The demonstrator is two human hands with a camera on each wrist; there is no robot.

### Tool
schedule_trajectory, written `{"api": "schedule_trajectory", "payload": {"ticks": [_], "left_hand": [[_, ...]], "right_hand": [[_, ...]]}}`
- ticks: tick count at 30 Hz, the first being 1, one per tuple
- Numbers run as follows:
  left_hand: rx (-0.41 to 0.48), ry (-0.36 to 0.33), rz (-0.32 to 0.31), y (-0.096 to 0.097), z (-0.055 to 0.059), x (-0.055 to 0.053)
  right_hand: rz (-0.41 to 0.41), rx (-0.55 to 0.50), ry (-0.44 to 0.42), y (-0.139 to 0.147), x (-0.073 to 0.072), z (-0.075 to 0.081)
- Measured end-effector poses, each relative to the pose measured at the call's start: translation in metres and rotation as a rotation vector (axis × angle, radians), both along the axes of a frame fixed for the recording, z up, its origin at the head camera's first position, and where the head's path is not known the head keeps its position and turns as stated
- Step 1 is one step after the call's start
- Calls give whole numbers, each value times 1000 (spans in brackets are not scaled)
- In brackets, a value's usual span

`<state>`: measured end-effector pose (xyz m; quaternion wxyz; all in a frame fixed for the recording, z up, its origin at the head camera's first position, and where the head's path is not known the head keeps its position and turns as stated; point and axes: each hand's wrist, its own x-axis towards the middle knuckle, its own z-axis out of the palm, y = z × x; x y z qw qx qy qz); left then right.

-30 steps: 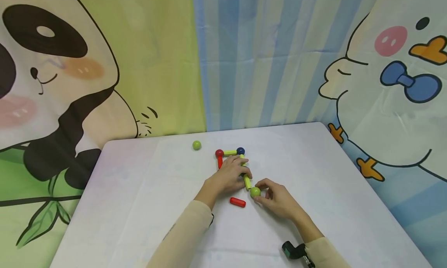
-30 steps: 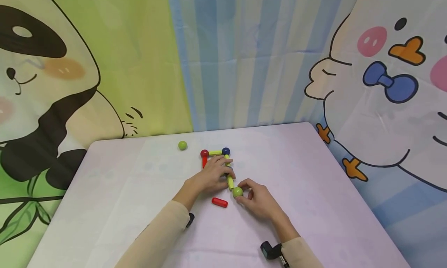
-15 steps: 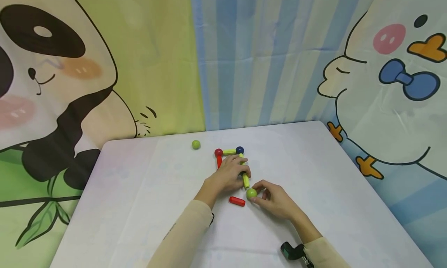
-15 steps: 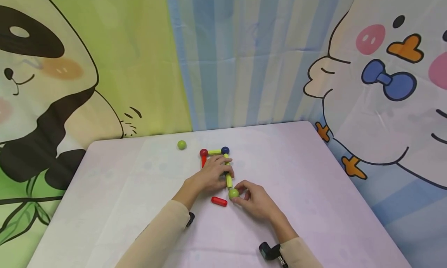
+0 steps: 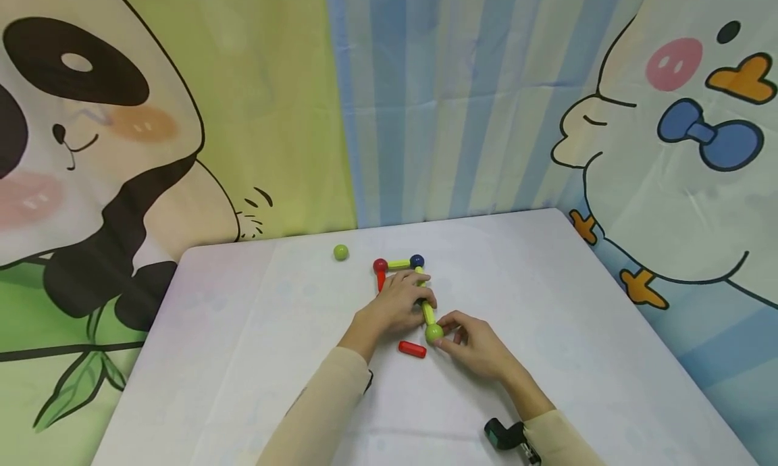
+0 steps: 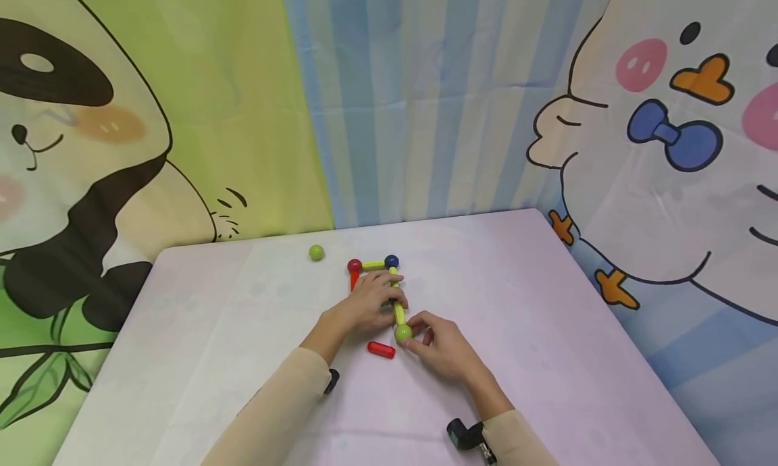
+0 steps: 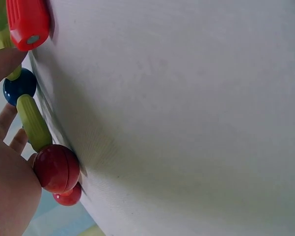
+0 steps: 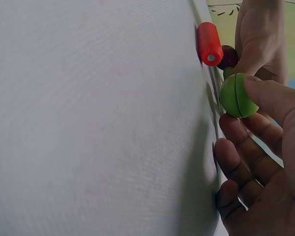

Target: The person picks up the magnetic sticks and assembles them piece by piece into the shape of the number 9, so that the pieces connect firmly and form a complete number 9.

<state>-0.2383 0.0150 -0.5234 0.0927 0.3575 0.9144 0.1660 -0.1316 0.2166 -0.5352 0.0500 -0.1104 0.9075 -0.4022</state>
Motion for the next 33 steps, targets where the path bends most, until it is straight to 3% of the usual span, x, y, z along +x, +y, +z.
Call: {"api": "schedule_trajectory", "payload": {"ticks": [20,26,33], "left_hand": [[22,28,-29,-4,4,2],[57,18,15,-13,11,1],[99,21,58,-28,13,-6]], "right_hand": [[13,-11,46,0,-2,-4],[11,17,46,-2,-4,-3],[112,115,54,5,-13,-3]]}}
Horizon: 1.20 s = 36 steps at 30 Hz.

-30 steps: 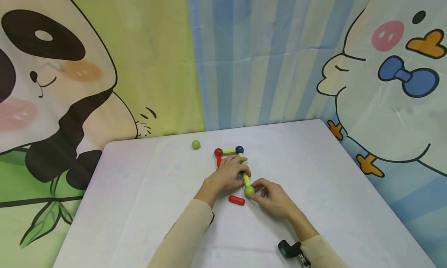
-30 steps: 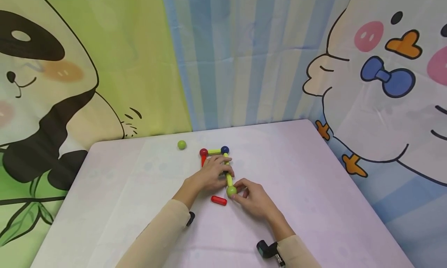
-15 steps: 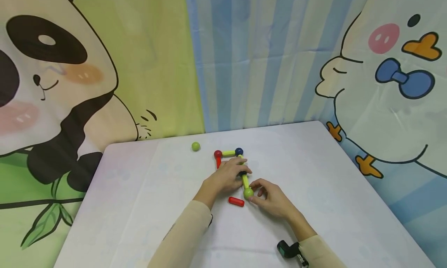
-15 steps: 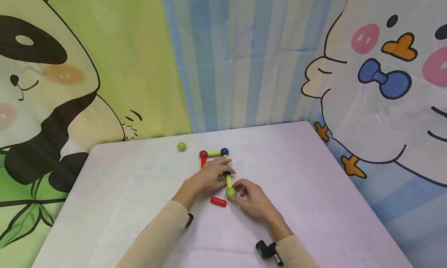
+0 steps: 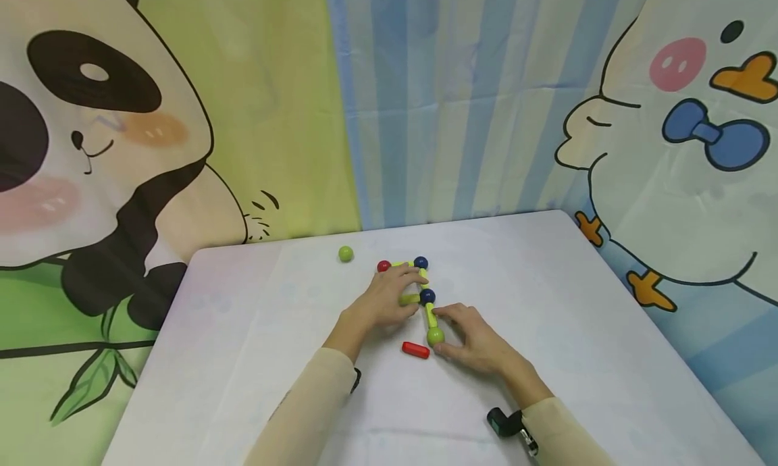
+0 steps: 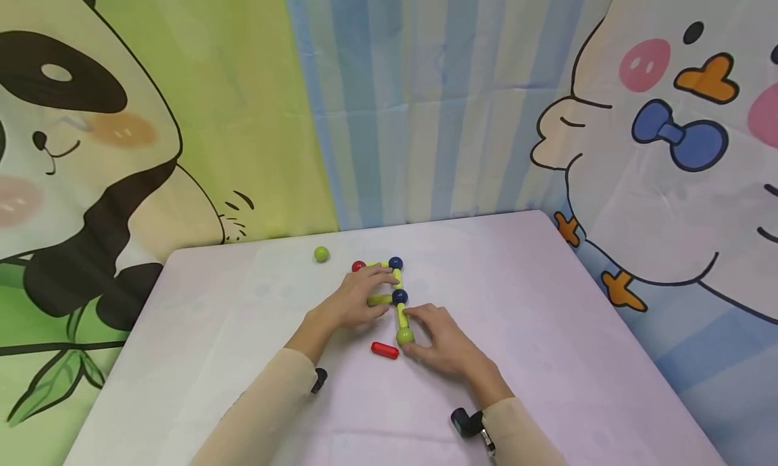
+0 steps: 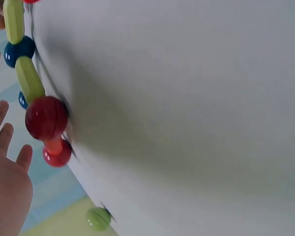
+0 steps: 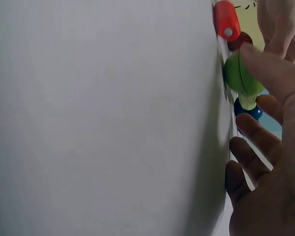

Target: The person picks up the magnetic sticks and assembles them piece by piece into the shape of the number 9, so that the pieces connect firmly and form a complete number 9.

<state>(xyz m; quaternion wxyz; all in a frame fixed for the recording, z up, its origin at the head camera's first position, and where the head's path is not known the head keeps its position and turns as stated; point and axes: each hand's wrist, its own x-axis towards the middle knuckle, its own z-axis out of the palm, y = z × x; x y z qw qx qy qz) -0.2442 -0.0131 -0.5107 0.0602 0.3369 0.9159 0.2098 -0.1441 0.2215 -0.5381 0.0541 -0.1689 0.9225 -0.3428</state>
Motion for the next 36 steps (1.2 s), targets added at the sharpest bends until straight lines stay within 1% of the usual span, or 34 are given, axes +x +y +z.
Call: {"api": "schedule_trajectory", "payload": {"ticks": [4,6,10,12,14,18,21,24,26,28,31,34,36], "left_hand": [[58,-1,38,-12,-1,-6],[74,16,66,-20,-2,-9],[124,47,118,-29,-7,-17],[149,48,151,-33,-8,-20],[177,33,198,-37,-11,-24],[240,-7,314,-47,-18,-29],[284,-42,406,-58,-22,-32],[304,-96,499,-71,-23,-34],[305,-134,541,-76,-19,-37],[306,-160,549,-78,-15,-40],[306,-177,527,-76,-8,-46],[290,-179,502,-75,-6,-51],[274,-175,491,-75,-7,-53]], "right_hand": [[28,51,-43,4,-9,2],[40,60,-62,5,-12,2],[54,60,-89,10,-14,3],[62,64,-90,12,-14,3],[72,83,-87,13,-15,3],[86,113,-76,10,-17,2],[98,116,-93,3,-18,0],[130,123,-118,-5,-20,-2],[139,127,-125,-8,-21,-4],[128,128,-128,-8,-21,-3],[93,140,-130,-4,-19,-1],[72,159,-136,0,-18,1],[62,168,-139,2,-18,3]]}}
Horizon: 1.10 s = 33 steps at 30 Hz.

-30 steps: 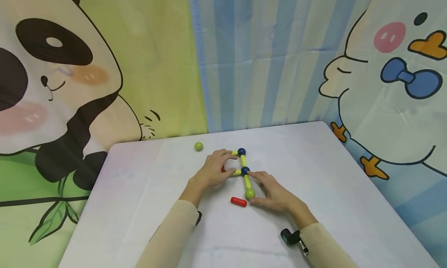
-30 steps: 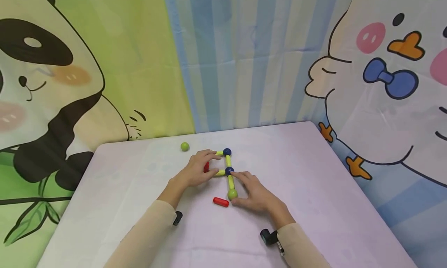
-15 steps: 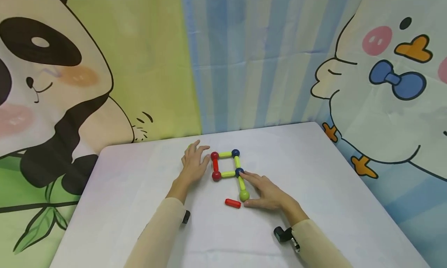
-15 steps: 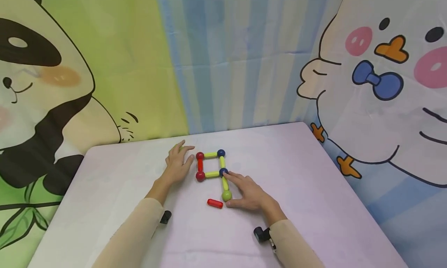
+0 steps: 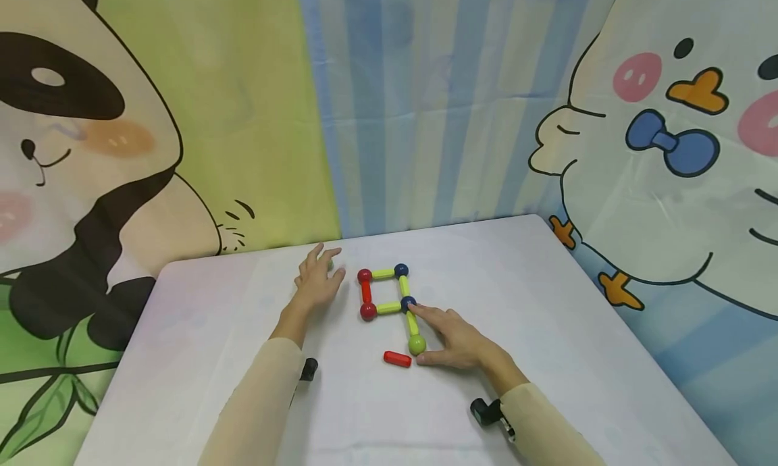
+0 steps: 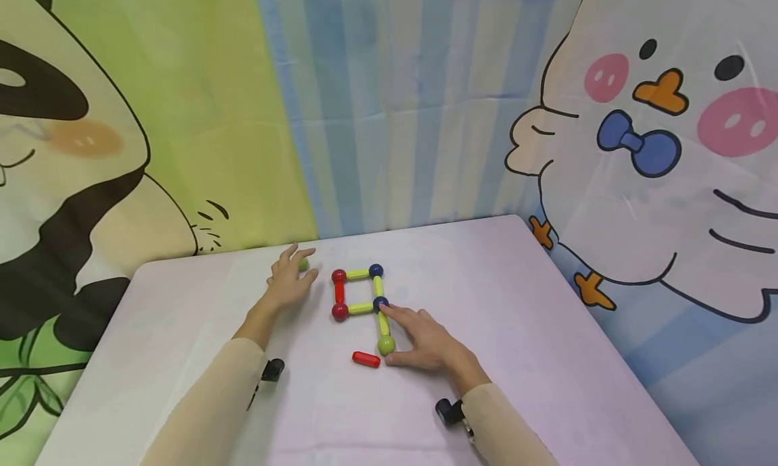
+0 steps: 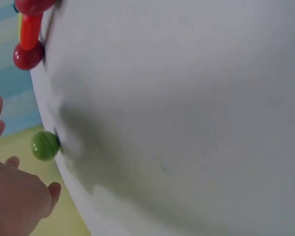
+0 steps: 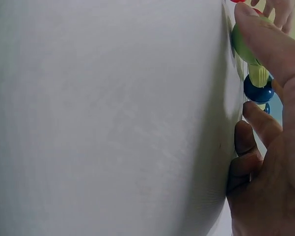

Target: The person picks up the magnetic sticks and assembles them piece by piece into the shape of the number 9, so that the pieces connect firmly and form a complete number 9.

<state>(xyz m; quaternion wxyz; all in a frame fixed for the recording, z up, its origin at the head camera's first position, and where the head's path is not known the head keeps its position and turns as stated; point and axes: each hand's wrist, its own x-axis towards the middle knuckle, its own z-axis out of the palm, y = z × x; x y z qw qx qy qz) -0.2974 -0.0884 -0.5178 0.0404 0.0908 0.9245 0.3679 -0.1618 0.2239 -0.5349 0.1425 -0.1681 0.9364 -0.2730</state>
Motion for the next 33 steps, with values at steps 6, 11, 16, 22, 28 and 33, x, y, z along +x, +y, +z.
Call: {"api": "schedule_trajectory", "payload": {"ticks": [6,11,16,22,28,33], "left_hand": [[-51,-50,-35,-9,-4,-1],[-110,-120,-63,-13,-7,0],[-118,-123,-36,-13,-9,1],[-124,-91,-9,-12,-12,5],[-132,-56,-8,-10,-14,6],[-155,-39,-19,-11,-12,9]], "right_hand": [[-11,42,11,-1,-1,3],[-3,70,4,-2,-4,3],[0,61,-12,-2,-4,3],[0,62,-17,-2,-4,3],[-1,55,-16,-2,-5,4],[2,40,-15,-2,-5,3]]}}
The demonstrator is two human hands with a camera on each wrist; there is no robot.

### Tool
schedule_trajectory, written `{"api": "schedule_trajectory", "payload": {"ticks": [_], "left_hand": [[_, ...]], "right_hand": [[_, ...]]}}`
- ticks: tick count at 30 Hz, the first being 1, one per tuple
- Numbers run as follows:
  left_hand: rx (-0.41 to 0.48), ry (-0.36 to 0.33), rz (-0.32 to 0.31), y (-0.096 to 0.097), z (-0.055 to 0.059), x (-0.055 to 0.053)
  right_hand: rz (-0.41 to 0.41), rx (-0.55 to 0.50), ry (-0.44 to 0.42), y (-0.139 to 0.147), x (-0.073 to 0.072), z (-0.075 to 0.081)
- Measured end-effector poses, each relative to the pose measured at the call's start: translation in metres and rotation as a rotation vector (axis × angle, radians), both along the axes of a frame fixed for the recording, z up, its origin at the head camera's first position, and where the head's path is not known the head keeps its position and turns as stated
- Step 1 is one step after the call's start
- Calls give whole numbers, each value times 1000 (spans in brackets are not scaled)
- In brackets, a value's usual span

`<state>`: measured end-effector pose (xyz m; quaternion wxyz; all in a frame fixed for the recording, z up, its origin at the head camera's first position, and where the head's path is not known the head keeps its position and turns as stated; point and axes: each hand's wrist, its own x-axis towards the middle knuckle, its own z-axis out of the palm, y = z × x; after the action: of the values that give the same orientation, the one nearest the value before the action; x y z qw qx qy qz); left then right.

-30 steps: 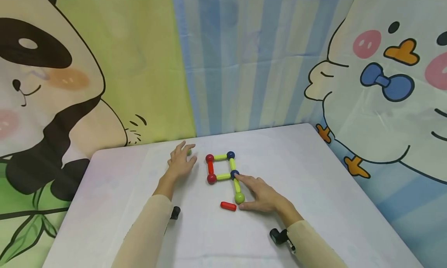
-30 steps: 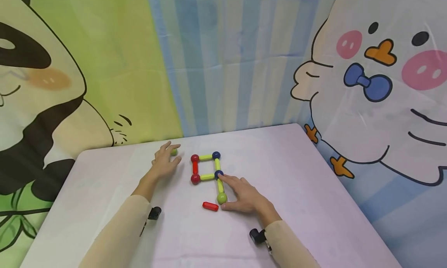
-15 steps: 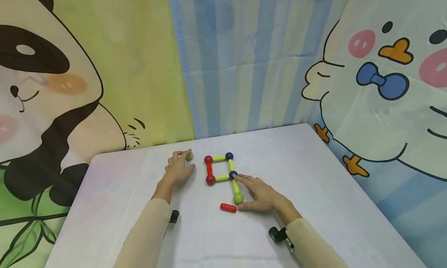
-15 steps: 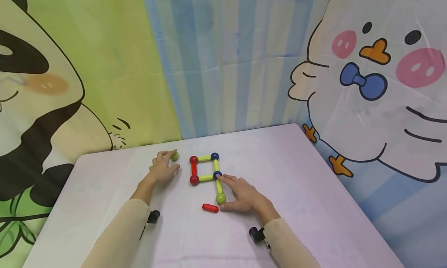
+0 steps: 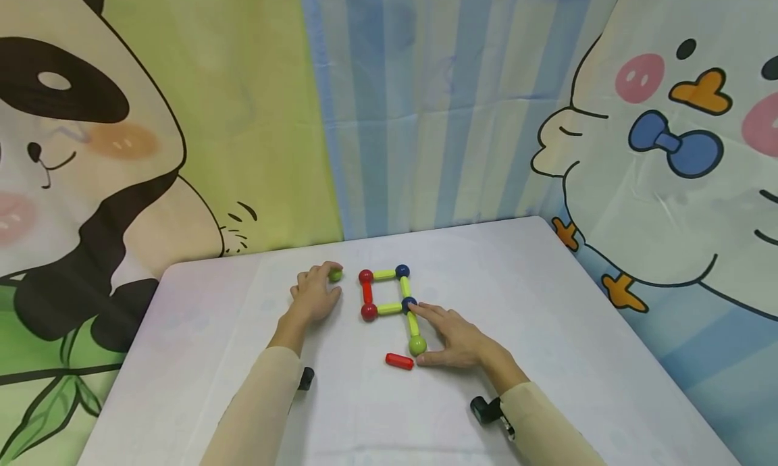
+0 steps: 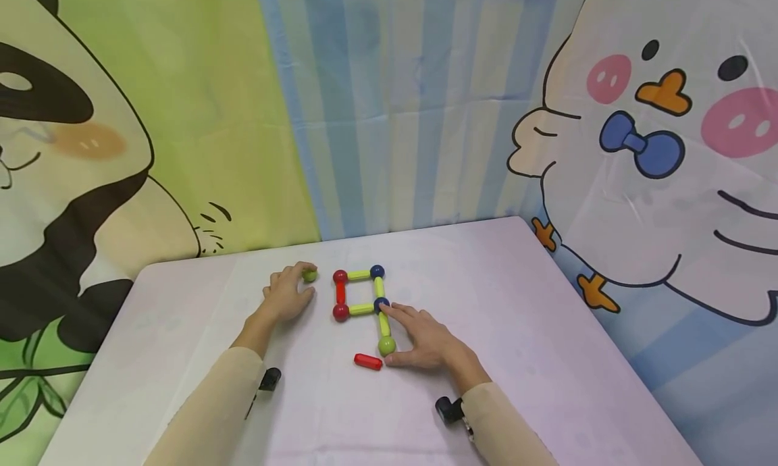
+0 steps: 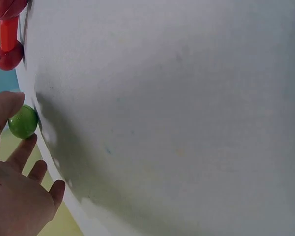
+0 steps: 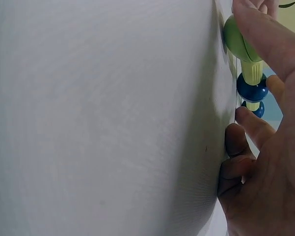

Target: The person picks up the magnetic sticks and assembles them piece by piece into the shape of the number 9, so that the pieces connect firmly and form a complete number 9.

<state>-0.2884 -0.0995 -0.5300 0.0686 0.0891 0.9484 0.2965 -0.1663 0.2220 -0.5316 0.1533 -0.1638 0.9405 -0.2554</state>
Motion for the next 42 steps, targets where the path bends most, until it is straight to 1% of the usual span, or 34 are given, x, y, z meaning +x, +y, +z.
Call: {"api": "schedule_trajectory", "payload": {"ticks": [3,6,8,12,18,20,24,27,32,38,42], "left_hand": [[-13,12,12,-2,1,2],[-29,19,6,-5,-1,3],[-34,19,-11,-7,-1,5],[-17,2,-59,-11,2,11],[-6,-53,-149,-16,9,25],[-5,-59,-166,-18,11,30],[-12,-81,-171,-23,11,41],[-14,-97,-187,-26,11,49],[-18,-113,-232,-22,12,60],[-22,-172,-254,-16,15,70],[-20,-182,-263,-13,17,76]], "right_hand": [[1,-12,0,-1,1,-1],[-2,-10,-9,-1,2,-1],[-5,-6,-11,-1,2,-1],[-4,0,0,1,2,0],[-3,8,-2,5,1,3],[0,-7,-3,5,1,4],[18,-23,4,4,1,3],[24,-18,7,2,1,3],[8,-20,10,3,3,4],[4,-28,20,3,3,3],[13,-24,37,3,4,0]]}}
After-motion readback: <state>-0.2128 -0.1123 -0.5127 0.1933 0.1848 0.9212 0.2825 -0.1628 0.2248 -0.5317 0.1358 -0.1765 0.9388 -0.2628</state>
